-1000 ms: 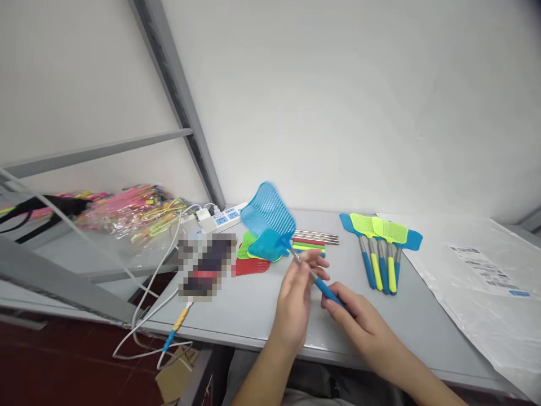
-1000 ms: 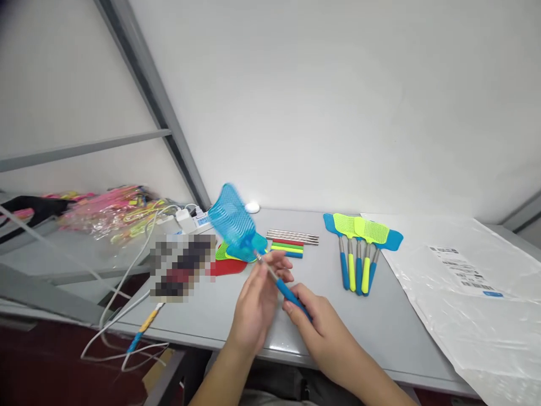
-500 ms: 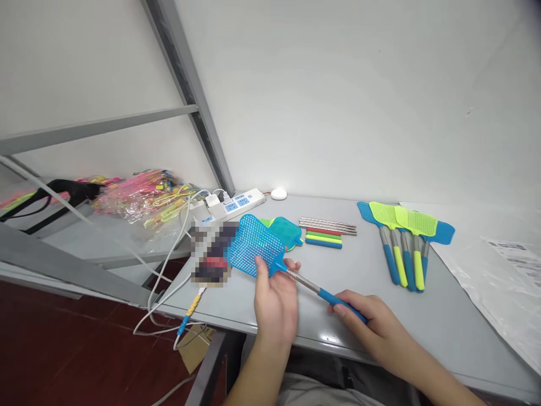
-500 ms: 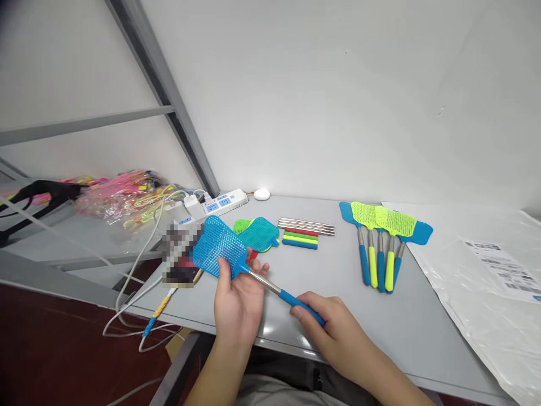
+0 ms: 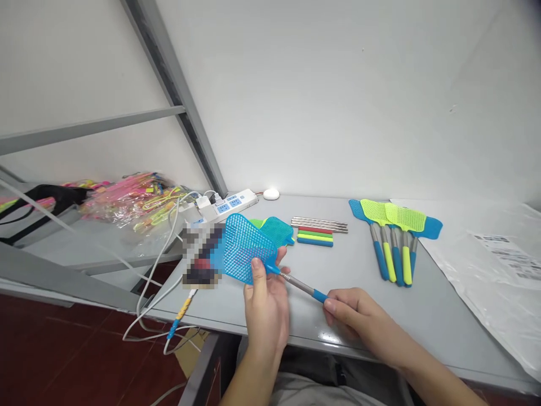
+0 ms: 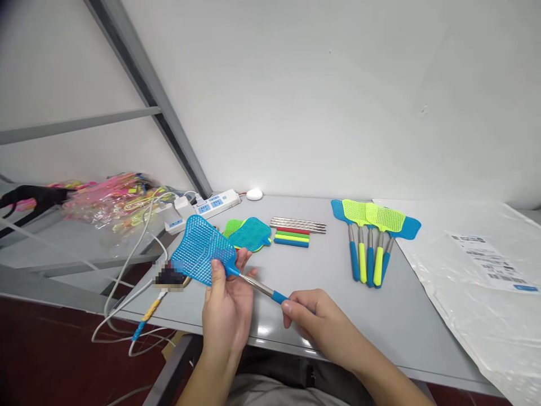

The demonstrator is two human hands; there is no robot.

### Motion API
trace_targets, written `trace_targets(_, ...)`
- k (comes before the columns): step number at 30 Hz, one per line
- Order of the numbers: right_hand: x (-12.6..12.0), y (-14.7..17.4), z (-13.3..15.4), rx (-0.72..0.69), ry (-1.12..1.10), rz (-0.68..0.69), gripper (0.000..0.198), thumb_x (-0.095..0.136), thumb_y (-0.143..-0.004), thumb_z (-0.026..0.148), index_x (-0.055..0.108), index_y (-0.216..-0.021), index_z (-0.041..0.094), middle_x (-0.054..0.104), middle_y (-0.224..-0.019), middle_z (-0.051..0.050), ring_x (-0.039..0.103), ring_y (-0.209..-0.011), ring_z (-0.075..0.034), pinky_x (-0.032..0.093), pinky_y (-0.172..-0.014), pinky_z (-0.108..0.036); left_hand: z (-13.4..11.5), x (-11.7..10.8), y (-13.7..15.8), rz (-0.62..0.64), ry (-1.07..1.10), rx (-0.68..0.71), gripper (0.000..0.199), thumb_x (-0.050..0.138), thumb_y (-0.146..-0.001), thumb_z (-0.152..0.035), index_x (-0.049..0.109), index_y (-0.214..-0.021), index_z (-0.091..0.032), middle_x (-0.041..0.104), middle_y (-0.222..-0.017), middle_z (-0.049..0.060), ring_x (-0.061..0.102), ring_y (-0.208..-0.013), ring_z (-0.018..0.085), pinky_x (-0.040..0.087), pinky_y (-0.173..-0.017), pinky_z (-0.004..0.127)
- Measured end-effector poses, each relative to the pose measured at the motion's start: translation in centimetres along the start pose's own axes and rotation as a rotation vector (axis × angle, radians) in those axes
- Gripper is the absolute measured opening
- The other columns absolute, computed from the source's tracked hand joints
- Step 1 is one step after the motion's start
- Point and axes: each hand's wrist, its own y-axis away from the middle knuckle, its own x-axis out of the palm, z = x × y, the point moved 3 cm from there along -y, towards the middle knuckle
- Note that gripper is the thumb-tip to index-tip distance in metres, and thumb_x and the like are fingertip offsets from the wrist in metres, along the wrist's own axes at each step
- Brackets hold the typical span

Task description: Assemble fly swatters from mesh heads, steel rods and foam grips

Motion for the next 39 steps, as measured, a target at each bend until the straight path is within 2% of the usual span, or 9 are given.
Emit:
trace_targets(3,-0.2,-0.1,0.0,-0.007,-0.063,-0.003,0.042,0.046,-0.093,0.055,0.058,-0.075,0.019,0.024,-0.048,0.009,0.017,-0.045,-0.009,0.013,-0.044,-0.026,-0.2,0.1,0.1,0.040,-0.042,0.001,0.034,0.062,-0.087,-0.046,0.066,-0.108,-0.020,0.072,-0.100,0.008,0.065,-0.099,0.020,0.049,-0.076,0.029)
trace_targets(7,-0.8,0.1,1.0,-0.142,0.261,-0.201,0.037,0.048,-0.094,0.049,0.064,-0.079,0.019,0.053,-0.062,0.002,0.046,-0.061,-0.013,0.034,-0.056,-0.025,0.2,-0.1,-0.1,0.100,-0.134,0.006,0.027,0.063,-0.087,-0.042,0.069,-0.100,-0.018,0.073,-0.092,0.007,0.066,-0.090,0.018,0.048,-0.079,0.029)
trace_targets(10,-0.8,0.2,1.2,-0.268,0.483,-0.293,0.028,0.047,-0.096,0.042,0.064,-0.090,0.021,0.066,-0.080,0.000,0.057,-0.074,-0.016,0.040,-0.068,-0.026,1.0,-0.6,-0.3,0.138,-0.205,-0.073,0.030,0.063,-0.087,-0.042,0.069,-0.102,-0.017,0.072,-0.099,0.009,0.065,-0.091,0.018,0.047,-0.076,0.028)
trace_targets(16,-0.1,0.0,0.3,-0.580,1.066,-0.540,0.026,0.038,-0.100,0.031,0.061,-0.100,0.018,0.070,-0.078,-0.004,0.061,-0.063,-0.017,0.035,-0.059,-0.028,2.3,-0.8,0.7,0.263,-0.323,-0.193,0.033,0.061,-0.088,-0.043,0.069,-0.105,-0.016,0.069,-0.110,0.012,0.063,-0.095,0.020,0.047,-0.076,0.029)
trace_targets(20,0.2,0.2,0.4,-0.667,1.289,-0.684,0.028,0.034,-0.102,0.029,0.060,-0.097,0.018,0.067,-0.070,-0.002,0.055,-0.053,-0.016,0.028,-0.055,-0.030,2.9,-0.3,2.0,0.369,-0.386,-0.231,0.031,0.060,-0.089,-0.042,0.071,-0.104,-0.016,0.068,-0.113,0.012,0.061,-0.094,0.020,0.047,-0.081,0.031)
trace_targets(25,0.1,0.2,0.5,-0.659,1.275,-0.652,0.027,0.035,-0.101,0.025,0.057,-0.086,0.019,0.061,-0.064,0.000,0.050,-0.053,-0.016,0.024,-0.055,-0.031,3.6,-0.6,2.4,0.391,-0.410,-0.230,0.030,0.061,-0.088,-0.041,0.071,-0.102,-0.016,0.068,-0.110,0.011,0.061,-0.090,0.019,0.046,-0.088,0.034)
trace_targets(31,-0.1,0.0,0.9,-0.619,1.247,-0.582,0.031,0.036,-0.101,0.028,0.051,-0.075,0.021,0.057,-0.061,0.002,0.047,-0.051,-0.014,0.022,-0.055,-0.031,3.8,-1.2,2.1,0.295,-0.369,-0.165,0.027,0.061,-0.088,-0.041,0.069,-0.096,-0.017,0.069,-0.102,0.008,0.060,-0.088,0.017,0.046,-0.084,0.031)
trace_targets(35,-0.7,0.6,1.5,-0.502,1.178,-0.481,0.030,0.037,-0.101,0.031,0.051,-0.076,0.022,0.057,-0.061,0.003,0.049,-0.052,-0.014,0.024,-0.055,-0.030,2.0,-1.0,0.6,0.208,-0.278,-0.065,0.025,0.062,-0.088,-0.042,0.069,-0.090,-0.018,0.067,-0.095,0.005,0.060,-0.091,0.016,0.046,-0.076,0.026)
trace_targets(39,-1.1,1.6,2.2,-0.427,1.107,-0.380,0.031,0.034,-0.102,0.033,0.050,-0.078,0.023,0.057,-0.063,0.002,0.053,-0.056,-0.014,0.027,-0.055,-0.028,-0.1,-0.8,-0.6,0.232,-0.239,-0.043,0.023,0.063,-0.088,-0.041,0.068,-0.093,-0.020,0.065,-0.099,0.005,0.059,-0.099,0.017,0.045,-0.077,0.026)
